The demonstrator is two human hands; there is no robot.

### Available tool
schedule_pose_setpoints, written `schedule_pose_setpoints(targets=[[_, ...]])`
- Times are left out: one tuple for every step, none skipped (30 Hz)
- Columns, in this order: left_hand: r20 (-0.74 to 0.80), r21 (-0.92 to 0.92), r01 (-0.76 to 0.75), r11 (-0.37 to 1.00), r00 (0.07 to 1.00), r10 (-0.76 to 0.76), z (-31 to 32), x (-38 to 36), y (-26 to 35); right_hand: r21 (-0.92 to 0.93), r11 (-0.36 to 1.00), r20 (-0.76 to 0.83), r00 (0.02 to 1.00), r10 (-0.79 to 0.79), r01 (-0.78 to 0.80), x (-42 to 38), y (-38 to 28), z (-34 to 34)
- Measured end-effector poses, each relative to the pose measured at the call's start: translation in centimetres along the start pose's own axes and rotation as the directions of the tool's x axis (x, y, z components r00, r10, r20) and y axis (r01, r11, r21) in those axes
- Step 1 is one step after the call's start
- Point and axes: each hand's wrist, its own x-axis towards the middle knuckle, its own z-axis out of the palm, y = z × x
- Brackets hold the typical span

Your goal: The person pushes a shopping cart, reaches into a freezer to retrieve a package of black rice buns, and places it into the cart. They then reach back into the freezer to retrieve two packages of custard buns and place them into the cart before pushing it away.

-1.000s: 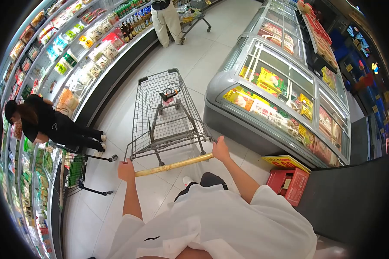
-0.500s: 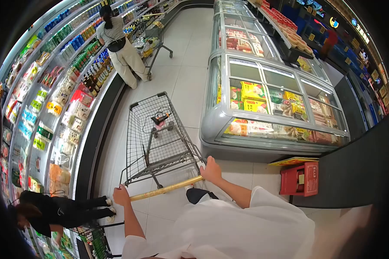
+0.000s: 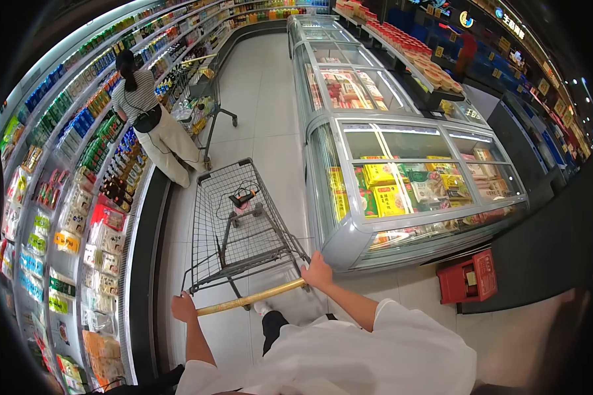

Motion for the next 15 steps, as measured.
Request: schedule_pose_setpoints(targets=[[-0.011, -0.033, -0.021, 0.999, 1.000, 0.021, 1.0, 2.2, 1.7, -0.005, 1.000, -0.021, 1.000, 0.020, -0.020, 1.7, -0.8, 0.3], [-0.016, -0.041, -0.035, 0.999, 0.999, 0.034, 2.0, 4.1, 3.4, -0.012, 0.999, -0.040, 0.998, 0.038, -0.039, 3.3, -1.4, 0.6], [0.005, -0.036, -0.045, 0.998, 0.999, 0.045, 2.4, 5.7, 5.2, -0.007, 0.999, -0.047, 0.998, 0.047, -0.047, 5.0, -1.8, 0.8], [0.028, -0.025, -0.054, 0.998, 0.998, 0.055, 2.7, 7.1, 6.6, 0.001, 0.999, -0.070, 0.996, 0.054, -0.054, 6.5, -2.2, 1.1], [-0.012, -0.011, -0.028, 1.000, 1.000, 0.028, 4.2, 6.2, 9.0, 0.006, 1.000, -0.055, 0.998, 0.022, -0.022, 10.4, -0.4, 1.2], [-0.005, -0.005, -0.039, 0.999, 0.999, 0.039, 5.1, 7.1, 10.6, 0.006, 0.999, -0.052, 0.998, 0.036, -0.036, 11.7, -0.4, 1.1], [0.007, -0.027, -0.054, 0.998, 0.998, 0.055, 5.7, 8.9, 12.4, -0.026, 0.998, -0.074, 0.996, 0.051, -0.053, 13.1, -1.1, 0.9], [0.017, -0.052, -0.073, 0.996, 0.997, 0.074, 6.5, 11.4, 14.1, -0.056, 0.996, -0.099, 0.993, 0.066, -0.072, 14.7, -2.4, 1.1], [0.029, -0.075, -0.086, 0.993, 0.996, 0.089, 6.4, 13.0, 16.2, -0.073, 0.993, -0.128, 0.988, 0.082, -0.092, 16.1, -3.5, 0.9], [0.024, -0.078, -0.100, 0.992, 0.994, 0.102, 6.8, 14.8, 17.9, -0.065, 0.993, -0.137, 0.986, 0.092, -0.101, 17.6, -4.5, 0.7], [0.026, -0.090, -0.141, 0.986, 0.989, 0.144, 7.7, 16.5, 19.4, -0.042, 0.987, -0.116, 0.982, 0.148, -0.154, 19.1, -5.3, 0.7], [0.018, -0.085, -0.137, 0.987, 0.990, 0.139, 8.8, 15.7, 21.9, -0.026, 0.986, -0.065, 0.984, 0.163, -0.165, 22.9, -3.5, 0.5], [0.017, -0.095, -0.177, 0.980, 0.984, 0.179, 9.3, 16.9, 23.7, -0.010, 0.984, -0.108, 0.979, 0.176, -0.178, 24.6, -3.7, 0.6], [0.017, -0.104, -0.193, 0.976, 0.981, 0.196, 9.9, 18.8, 25.3, -0.007, 0.982, -0.122, 0.975, 0.188, -0.190, 26.2, -4.4, 1.0], [0.033, -0.112, -0.206, 0.972, 0.977, 0.211, 10.4, 20.9, 27.4, 0.004, 0.964, -0.115, 0.958, 0.263, -0.264, 28.2, -5.6, 1.0]])
